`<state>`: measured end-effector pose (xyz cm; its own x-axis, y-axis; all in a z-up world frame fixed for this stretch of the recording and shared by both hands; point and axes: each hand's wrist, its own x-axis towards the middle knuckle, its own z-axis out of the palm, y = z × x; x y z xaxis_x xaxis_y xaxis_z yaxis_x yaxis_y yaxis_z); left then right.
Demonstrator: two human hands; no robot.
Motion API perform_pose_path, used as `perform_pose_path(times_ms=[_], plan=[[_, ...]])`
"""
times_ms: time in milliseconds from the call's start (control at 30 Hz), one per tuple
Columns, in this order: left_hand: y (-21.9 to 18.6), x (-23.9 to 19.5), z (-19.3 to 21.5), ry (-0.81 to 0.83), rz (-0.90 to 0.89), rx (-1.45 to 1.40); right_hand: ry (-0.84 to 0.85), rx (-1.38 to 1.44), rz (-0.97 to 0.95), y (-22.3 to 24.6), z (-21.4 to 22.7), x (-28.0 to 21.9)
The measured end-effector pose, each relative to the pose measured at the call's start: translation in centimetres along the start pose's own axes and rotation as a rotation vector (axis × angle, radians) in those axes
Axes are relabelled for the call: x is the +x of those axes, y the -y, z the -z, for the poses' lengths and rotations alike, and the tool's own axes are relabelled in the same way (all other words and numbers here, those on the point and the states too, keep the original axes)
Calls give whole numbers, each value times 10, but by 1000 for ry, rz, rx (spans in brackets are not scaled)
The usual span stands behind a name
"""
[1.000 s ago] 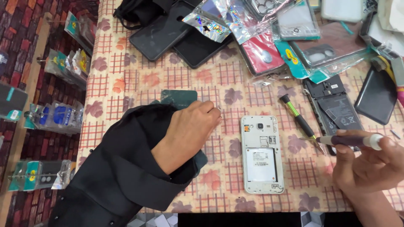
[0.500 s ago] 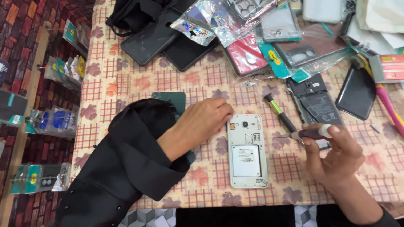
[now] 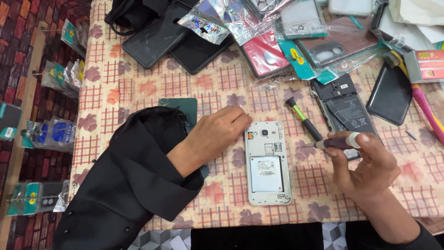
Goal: The person disassembles a white smartphone by removing the back cover and using a screwdriver to unscrew internal components. They handle the phone parts and tools on a cluttered workbench, then reassemble the device by aligning and snapping the back cover back into place.
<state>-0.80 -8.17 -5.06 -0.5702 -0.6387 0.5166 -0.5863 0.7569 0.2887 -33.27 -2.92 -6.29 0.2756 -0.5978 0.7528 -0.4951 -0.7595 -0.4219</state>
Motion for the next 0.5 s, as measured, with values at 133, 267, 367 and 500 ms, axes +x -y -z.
perform_pose_path(times_ms=[133, 267, 367, 500], plan=[[-1, 1, -1, -17, 47, -84, -4, 3, 0, -1, 1, -1], [2, 1, 0, -25, 79, -126, -1, 38, -10, -3, 1, -4], [3, 1, 3, -35, 110, -170, 2, 47, -27, -4, 1, -6], [1, 2, 4, -4, 251, -263, 7, 53, -50, -5, 3, -9]])
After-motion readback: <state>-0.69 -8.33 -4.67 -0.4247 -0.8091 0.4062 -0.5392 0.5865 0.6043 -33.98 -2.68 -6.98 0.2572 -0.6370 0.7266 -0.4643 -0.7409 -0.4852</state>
